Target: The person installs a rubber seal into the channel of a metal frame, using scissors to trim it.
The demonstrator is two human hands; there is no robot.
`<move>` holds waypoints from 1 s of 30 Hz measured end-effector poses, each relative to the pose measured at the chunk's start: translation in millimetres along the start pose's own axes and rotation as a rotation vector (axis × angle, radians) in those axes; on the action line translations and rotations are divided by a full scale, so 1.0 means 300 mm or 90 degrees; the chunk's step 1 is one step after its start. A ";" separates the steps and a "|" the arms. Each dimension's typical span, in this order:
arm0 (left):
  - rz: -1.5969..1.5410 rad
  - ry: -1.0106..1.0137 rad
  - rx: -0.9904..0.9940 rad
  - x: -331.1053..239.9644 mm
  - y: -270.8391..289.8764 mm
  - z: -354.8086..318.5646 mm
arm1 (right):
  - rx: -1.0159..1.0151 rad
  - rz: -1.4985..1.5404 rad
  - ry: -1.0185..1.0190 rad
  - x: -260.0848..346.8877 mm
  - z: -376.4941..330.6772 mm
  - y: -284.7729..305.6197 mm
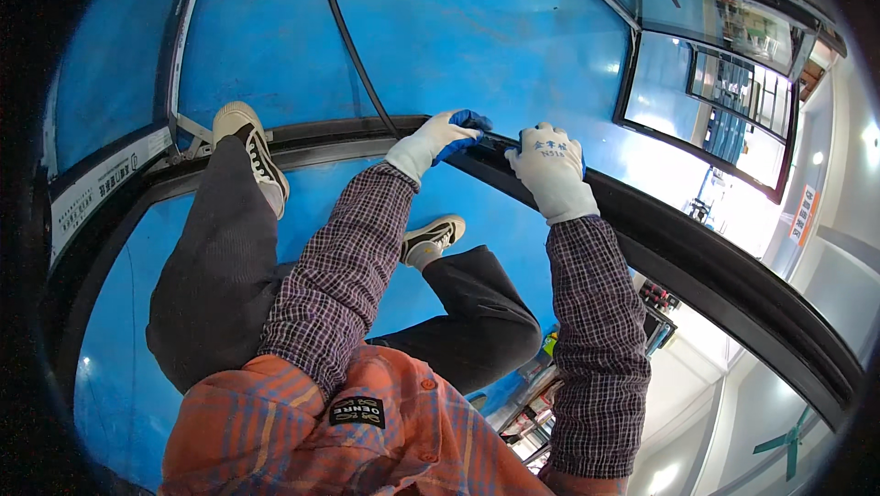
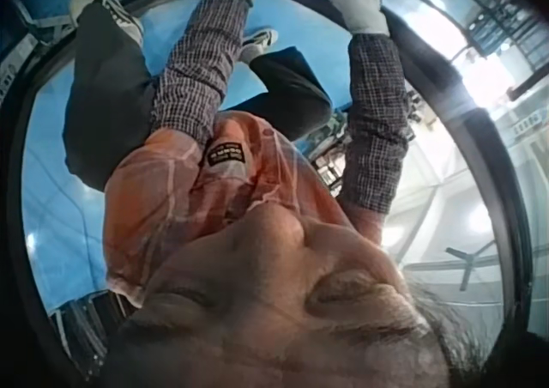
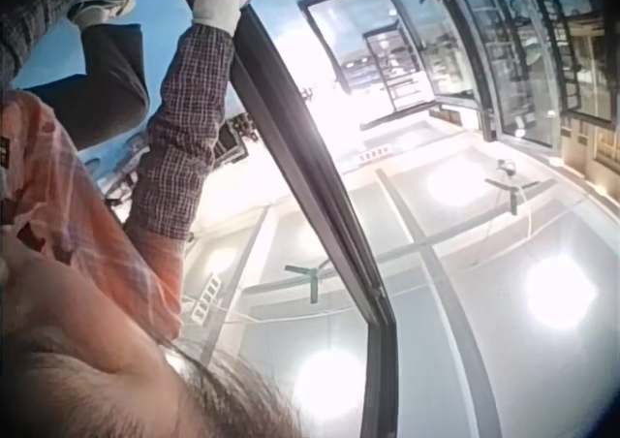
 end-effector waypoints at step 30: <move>0.087 0.058 -0.046 0.055 -0.032 0.112 | 0.073 0.113 -0.020 -0.028 0.033 0.009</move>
Point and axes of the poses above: each hand's wrist, its own z-axis towards the middle knuckle, its own y-axis out of the back of the hand, x = y × z, the point moved 7 cm from there along z, towards the middle knuckle, and after that the axes turned 6 degrees about -y, right-handed, at the moved point
